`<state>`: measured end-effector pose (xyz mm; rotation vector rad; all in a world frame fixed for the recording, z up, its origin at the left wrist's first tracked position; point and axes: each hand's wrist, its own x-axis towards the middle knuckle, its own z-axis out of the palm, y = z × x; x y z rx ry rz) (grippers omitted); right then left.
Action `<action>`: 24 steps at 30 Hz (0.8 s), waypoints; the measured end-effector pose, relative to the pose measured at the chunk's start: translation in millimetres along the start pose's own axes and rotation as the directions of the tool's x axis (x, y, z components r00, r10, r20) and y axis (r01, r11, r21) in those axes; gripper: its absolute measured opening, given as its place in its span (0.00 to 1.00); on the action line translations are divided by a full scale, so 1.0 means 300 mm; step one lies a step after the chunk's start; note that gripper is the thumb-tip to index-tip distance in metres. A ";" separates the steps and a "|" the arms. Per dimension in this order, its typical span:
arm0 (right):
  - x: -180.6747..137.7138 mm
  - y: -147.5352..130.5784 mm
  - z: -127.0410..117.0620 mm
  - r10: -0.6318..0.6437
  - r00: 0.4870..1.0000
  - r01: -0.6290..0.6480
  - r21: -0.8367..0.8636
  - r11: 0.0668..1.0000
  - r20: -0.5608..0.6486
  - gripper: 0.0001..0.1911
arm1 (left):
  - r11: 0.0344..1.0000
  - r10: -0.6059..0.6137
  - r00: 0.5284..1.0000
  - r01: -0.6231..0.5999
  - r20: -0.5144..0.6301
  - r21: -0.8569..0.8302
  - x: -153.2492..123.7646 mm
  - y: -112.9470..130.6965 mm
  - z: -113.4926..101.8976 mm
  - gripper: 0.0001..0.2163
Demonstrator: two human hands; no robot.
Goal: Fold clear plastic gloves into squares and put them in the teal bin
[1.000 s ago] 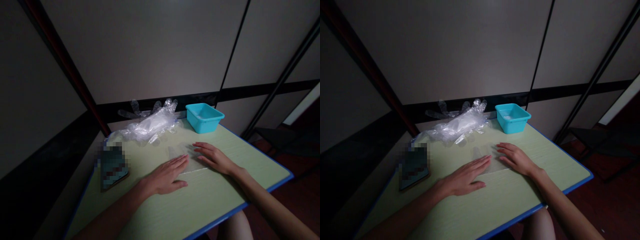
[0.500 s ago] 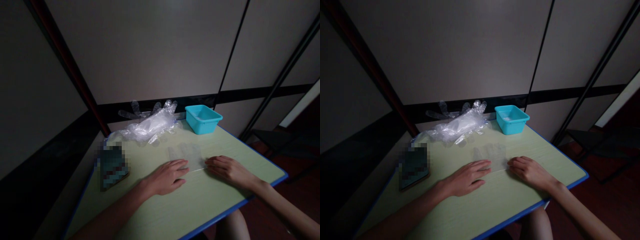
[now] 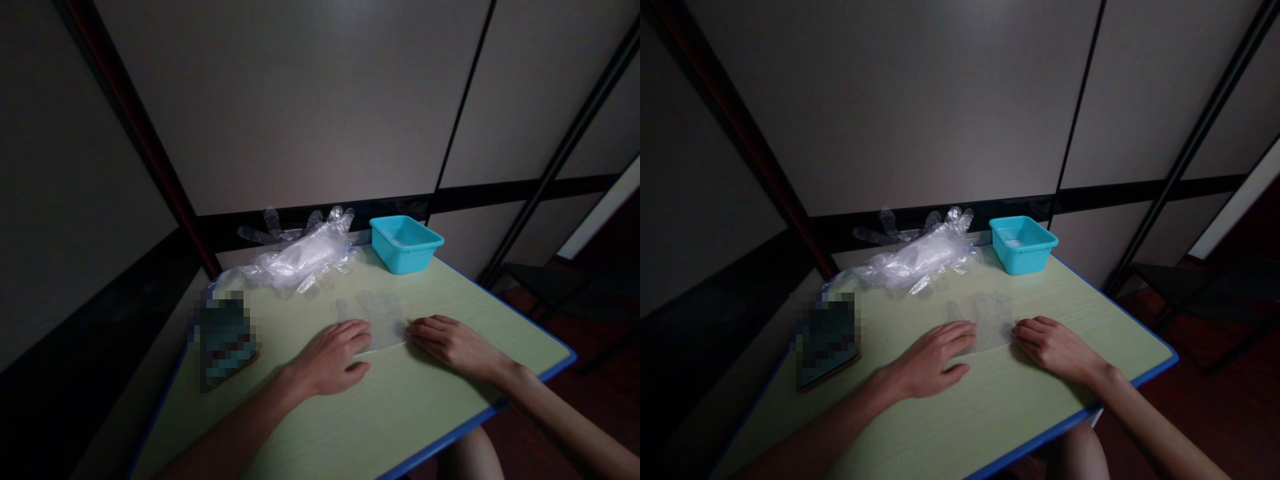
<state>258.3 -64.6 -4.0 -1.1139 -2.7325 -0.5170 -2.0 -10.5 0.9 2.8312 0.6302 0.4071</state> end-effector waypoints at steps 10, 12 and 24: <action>0.014 -0.038 0.020 0.259 0.963 -0.225 0.299 0.927 -0.076 0.12 | 0.999 -0.030 0.999 0.030 -0.029 0.017 0.000 0.004 -0.001 0.20; 0.016 -0.042 0.034 0.285 0.955 -0.236 0.384 0.893 -0.075 0.12 | 0.999 -0.030 0.999 0.031 -0.026 0.017 0.000 0.003 0.000 0.21; 0.059 -0.037 -0.023 0.467 0.880 -0.284 0.694 0.661 -0.085 0.08 | 0.994 -0.065 0.993 0.055 -0.100 -0.099 0.001 -0.022 0.023 0.19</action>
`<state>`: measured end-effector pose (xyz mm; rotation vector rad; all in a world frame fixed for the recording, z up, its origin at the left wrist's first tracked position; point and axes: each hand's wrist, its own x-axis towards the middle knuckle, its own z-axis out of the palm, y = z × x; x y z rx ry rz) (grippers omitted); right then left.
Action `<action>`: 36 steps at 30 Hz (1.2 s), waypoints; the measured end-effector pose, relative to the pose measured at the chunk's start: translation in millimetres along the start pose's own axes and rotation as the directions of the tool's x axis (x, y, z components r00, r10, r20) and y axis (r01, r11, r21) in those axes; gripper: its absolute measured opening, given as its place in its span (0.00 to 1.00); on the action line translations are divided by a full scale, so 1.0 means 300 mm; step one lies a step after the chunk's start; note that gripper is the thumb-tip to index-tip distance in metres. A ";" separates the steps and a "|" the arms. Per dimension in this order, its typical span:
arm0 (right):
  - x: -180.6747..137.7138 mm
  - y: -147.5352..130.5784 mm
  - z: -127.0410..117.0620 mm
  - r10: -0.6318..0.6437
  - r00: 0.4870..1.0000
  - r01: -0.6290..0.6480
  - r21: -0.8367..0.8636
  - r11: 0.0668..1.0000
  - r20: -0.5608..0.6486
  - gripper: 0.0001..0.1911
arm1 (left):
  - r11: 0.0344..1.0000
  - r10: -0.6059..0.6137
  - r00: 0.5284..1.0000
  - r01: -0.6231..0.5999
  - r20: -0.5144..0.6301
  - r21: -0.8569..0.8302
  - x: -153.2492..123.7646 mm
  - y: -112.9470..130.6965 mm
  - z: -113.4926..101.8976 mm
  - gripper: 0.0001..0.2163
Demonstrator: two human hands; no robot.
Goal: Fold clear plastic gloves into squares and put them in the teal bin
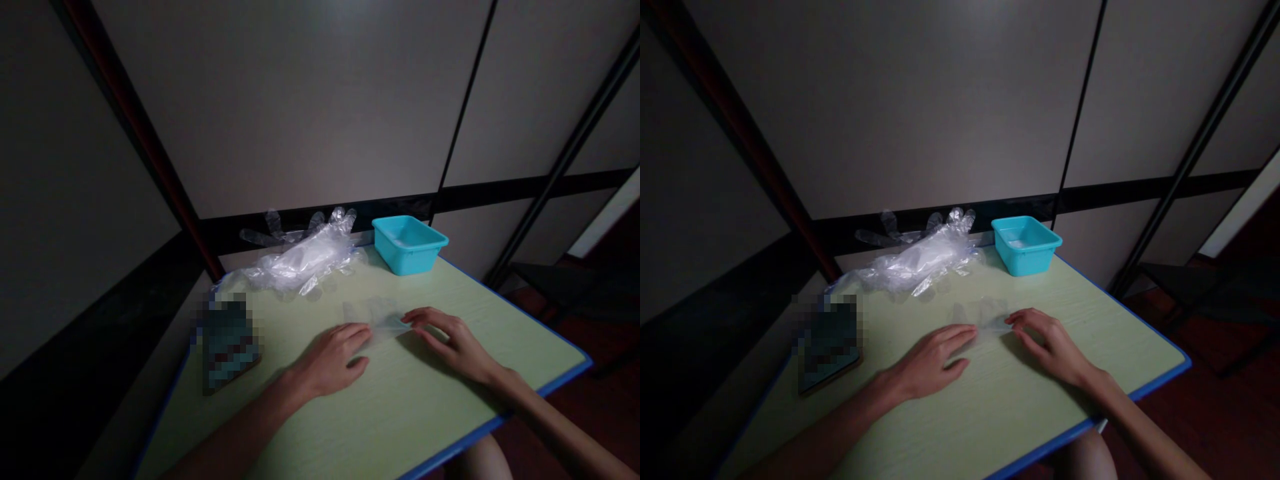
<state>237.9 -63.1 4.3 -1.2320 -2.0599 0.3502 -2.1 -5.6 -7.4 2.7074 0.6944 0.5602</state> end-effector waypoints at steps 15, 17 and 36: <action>0.028 -0.023 -0.016 0.343 0.936 -0.264 0.491 0.830 -0.076 0.11 | 0.809 -0.293 0.935 0.131 -0.201 -0.573 0.013 -0.002 -0.006 0.12; 0.030 -0.034 -0.020 0.401 0.916 -0.323 0.544 0.774 -0.027 0.13 | 0.664 -0.346 0.930 0.148 -0.126 -0.733 0.018 0.013 -0.007 0.11; 0.087 0.042 0.084 0.674 0.712 -0.582 0.703 0.409 0.198 0.13 | 0.213 -0.547 0.719 0.615 0.428 -0.759 0.066 0.006 -0.061 0.17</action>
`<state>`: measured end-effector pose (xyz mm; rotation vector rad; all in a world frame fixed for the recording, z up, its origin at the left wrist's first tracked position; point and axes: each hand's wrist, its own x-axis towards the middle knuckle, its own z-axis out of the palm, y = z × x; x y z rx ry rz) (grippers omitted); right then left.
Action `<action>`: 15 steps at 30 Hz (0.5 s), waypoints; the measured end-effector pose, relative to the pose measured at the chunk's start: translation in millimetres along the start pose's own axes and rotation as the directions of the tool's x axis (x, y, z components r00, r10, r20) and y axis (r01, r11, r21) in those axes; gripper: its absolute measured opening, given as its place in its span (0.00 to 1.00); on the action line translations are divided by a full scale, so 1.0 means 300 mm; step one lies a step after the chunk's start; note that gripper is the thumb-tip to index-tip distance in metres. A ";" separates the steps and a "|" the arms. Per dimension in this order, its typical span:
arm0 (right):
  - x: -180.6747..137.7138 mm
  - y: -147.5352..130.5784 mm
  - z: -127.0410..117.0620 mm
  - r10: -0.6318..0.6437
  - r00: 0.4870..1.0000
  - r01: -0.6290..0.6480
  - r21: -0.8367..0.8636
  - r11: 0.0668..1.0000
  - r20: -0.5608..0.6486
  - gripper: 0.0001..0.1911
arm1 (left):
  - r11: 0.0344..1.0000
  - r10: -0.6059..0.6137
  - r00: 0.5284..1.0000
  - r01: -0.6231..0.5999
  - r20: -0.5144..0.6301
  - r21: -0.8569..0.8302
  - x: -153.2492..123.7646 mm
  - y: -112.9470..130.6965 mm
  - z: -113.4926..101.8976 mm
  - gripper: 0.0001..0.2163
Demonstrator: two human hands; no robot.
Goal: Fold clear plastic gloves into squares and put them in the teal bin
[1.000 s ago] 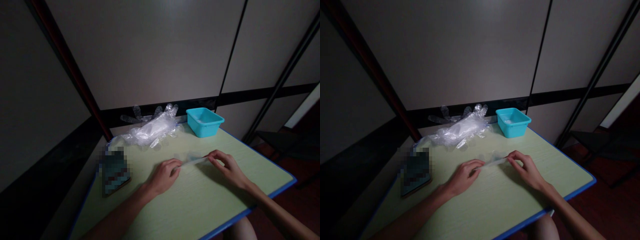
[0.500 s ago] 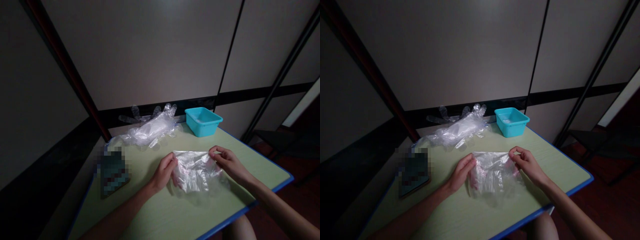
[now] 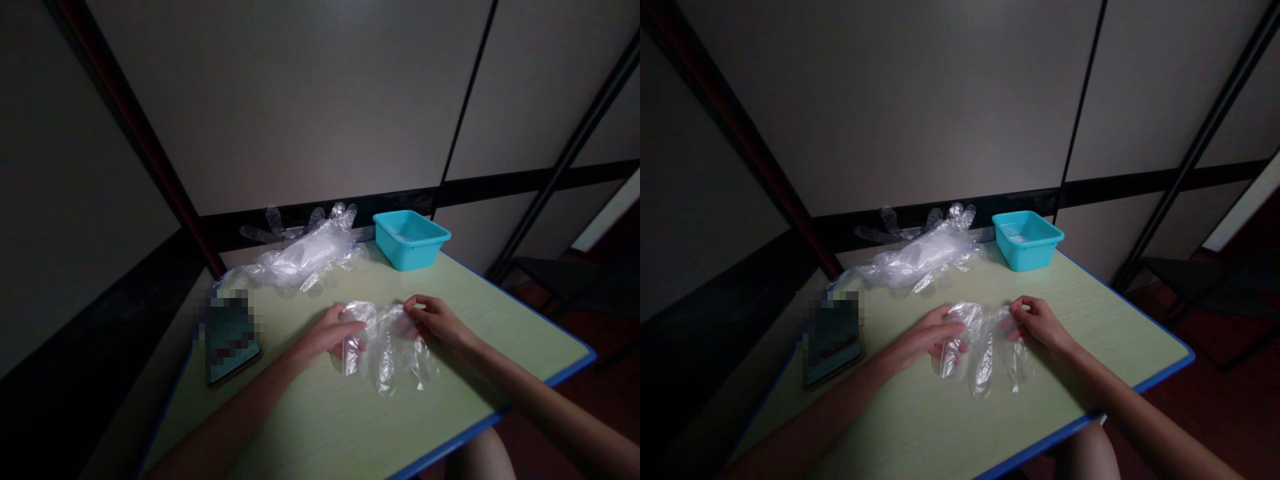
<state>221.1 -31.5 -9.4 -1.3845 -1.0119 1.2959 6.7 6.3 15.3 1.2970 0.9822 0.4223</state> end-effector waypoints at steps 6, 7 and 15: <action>-0.002 -0.021 0.002 0.068 0.991 -0.062 0.048 0.997 -0.119 0.07 | 0.999 0.008 1.000 -0.008 -0.009 0.053 0.000 -0.012 -0.019 0.23; -0.004 -0.025 0.001 0.082 0.988 -0.076 0.053 0.996 -0.128 0.07 | 0.998 0.015 0.999 -0.013 -0.031 0.058 0.001 -0.014 -0.021 0.23; -0.097 -0.024 0.005 0.253 0.963 -0.250 0.046 0.967 -0.087 0.09 | 0.973 0.229 0.887 -0.198 -0.401 0.117 0.064 -0.037 -0.055 0.23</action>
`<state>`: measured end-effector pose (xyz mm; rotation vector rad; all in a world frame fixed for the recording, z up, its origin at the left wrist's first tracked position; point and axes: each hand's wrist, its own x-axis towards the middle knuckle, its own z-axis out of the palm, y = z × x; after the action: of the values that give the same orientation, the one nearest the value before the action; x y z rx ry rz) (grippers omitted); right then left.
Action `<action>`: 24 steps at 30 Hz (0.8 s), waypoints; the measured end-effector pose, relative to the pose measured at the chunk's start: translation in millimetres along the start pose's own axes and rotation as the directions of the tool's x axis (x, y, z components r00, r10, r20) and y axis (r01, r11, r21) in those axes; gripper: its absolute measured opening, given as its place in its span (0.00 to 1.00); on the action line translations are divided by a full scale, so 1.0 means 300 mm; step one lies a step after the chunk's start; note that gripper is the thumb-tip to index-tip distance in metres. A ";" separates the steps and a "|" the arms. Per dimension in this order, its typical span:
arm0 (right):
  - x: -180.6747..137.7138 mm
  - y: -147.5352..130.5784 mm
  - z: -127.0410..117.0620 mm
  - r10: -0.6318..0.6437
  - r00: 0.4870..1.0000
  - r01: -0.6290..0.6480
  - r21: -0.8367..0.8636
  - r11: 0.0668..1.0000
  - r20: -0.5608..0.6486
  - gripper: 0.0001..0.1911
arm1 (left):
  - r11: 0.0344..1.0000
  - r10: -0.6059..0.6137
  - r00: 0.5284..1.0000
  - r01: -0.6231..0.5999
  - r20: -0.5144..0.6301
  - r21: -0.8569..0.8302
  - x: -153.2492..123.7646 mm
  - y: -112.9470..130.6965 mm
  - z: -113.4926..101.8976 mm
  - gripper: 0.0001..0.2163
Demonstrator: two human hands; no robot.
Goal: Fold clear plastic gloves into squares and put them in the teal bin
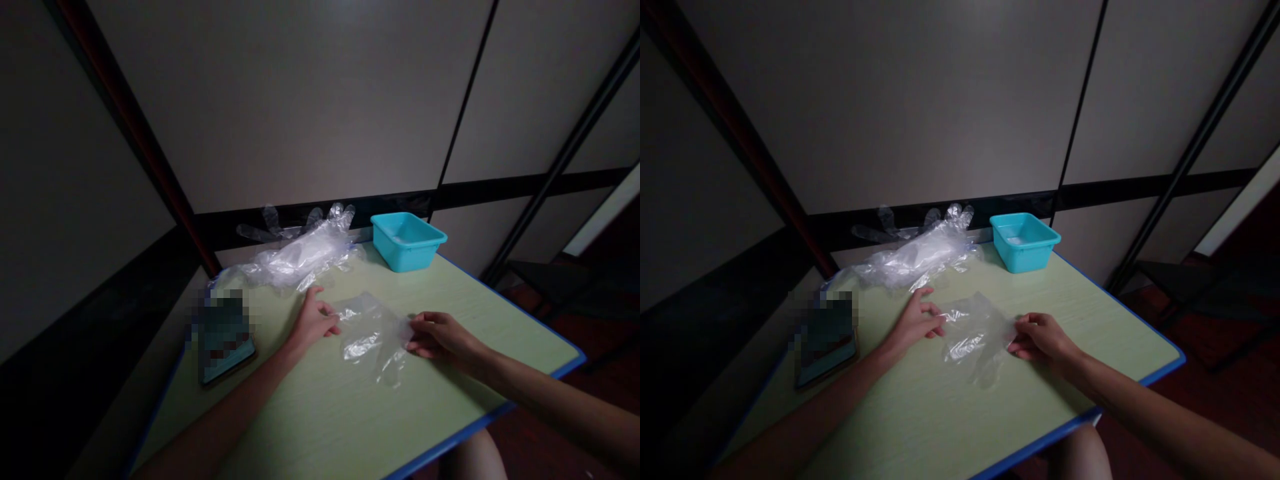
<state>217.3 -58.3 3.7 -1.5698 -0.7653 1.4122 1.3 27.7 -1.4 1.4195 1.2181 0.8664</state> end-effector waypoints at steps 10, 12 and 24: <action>-0.005 -0.059 -0.156 -0.339 0.842 0.538 -0.598 0.594 0.421 0.14 | 0.965 0.263 0.937 -0.260 -0.231 0.046 0.054 -0.069 -0.032 0.14; 0.037 -0.095 -0.162 -0.396 0.765 0.644 -0.619 0.449 0.508 0.19 | 0.961 0.276 0.939 -0.273 -0.204 0.046 0.050 -0.070 -0.029 0.13; 0.196 -0.169 -0.056 -0.054 0.622 0.783 -0.617 0.084 0.781 0.56 | 0.956 0.292 0.944 -0.291 -0.152 0.028 0.053 -0.074 -0.026 0.06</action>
<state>248.8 12.1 22.5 -1.3079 -2.7540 0.7927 -7.5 43.9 -22.9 1.5859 1.1390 1.1967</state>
